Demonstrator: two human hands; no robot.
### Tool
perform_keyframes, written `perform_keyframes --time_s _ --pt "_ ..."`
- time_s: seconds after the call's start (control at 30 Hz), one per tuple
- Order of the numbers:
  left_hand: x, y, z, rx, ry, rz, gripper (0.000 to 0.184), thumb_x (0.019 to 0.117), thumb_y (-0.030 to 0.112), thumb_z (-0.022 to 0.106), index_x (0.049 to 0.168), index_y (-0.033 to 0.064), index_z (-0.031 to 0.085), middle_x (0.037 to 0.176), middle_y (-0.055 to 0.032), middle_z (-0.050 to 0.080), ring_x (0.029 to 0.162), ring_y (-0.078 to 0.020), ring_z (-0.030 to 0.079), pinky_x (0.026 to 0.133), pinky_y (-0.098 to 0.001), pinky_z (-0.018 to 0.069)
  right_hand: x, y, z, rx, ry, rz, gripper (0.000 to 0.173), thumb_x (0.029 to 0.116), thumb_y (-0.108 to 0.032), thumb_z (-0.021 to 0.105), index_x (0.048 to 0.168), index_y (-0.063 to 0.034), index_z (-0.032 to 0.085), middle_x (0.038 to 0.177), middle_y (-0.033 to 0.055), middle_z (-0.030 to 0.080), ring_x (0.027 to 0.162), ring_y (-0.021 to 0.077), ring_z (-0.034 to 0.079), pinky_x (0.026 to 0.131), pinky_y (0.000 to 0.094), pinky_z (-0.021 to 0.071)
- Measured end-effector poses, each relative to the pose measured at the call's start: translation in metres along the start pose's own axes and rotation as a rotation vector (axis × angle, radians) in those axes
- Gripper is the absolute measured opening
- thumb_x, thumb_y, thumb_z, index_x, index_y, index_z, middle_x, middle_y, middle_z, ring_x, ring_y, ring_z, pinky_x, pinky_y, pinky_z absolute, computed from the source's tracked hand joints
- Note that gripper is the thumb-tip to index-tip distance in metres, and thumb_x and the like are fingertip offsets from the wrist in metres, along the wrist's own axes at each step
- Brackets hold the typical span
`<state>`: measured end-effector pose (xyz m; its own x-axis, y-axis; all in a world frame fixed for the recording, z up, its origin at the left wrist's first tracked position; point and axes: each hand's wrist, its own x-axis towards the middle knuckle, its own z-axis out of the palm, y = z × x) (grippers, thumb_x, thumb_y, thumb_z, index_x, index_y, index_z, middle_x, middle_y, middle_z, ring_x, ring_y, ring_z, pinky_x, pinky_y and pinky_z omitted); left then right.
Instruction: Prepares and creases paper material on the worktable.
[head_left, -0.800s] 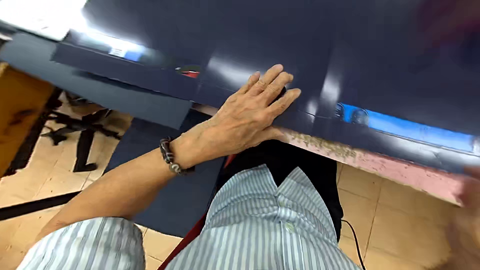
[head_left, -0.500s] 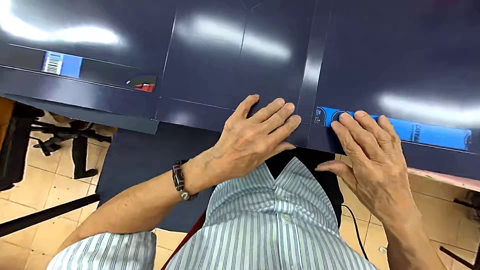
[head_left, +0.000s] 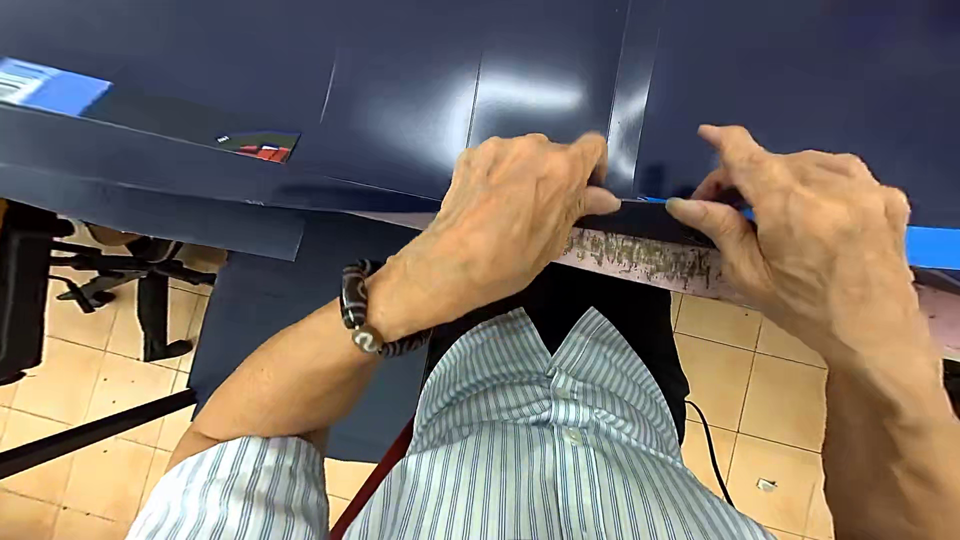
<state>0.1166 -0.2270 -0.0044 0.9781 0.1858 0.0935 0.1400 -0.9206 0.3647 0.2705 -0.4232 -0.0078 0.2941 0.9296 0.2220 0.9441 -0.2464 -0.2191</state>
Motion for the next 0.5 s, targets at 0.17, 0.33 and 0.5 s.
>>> perform_keyframes --time_s 0.17,0.33,0.5 --pt "0.021 0.013 0.005 0.257 0.027 -0.063 0.029 0.0979 0.032 0.066 0.112 0.0063 0.064 0.092 -0.0151 0.066 0.087 -0.0392 0.065 0.07 -0.053 0.0445 0.017 0.023 0.017 0.024 -0.074 0.056 0.06 0.1014 -0.051 0.054 0.137 -0.0022 0.057 0.105 0.0227 0.063 0.096 0.0454 0.06 0.077 0.0604 0.0387" --pt "-0.009 0.043 0.047 0.215 0.203 0.364 0.032 0.0973 0.001 0.052 0.127 -0.0057 0.065 0.132 -0.0259 0.063 0.122 -0.041 0.06 0.096 -0.0495 0.048 0.021 0.02 0.026 0.031 -0.012 0.092 0.052 0.0969 -0.044 0.057 0.129 -0.0041 0.063 0.103 0.0206 0.065 0.096 0.0442 0.062 0.073 0.0593 0.0416" --pt "-0.033 0.024 0.054 0.163 0.139 0.324 0.054 0.1057 0.044 0.048 0.136 0.0015 0.063 0.138 -0.0167 0.065 0.133 -0.0325 0.058 0.112 -0.048 0.0447 -0.006 0.002 -0.001 -0.181 -0.007 -0.076 0.04 0.1047 -0.03 0.057 0.13 0.0006 0.064 0.104 0.0192 0.067 0.09 0.0372 0.065 0.073 0.0498 0.0471"
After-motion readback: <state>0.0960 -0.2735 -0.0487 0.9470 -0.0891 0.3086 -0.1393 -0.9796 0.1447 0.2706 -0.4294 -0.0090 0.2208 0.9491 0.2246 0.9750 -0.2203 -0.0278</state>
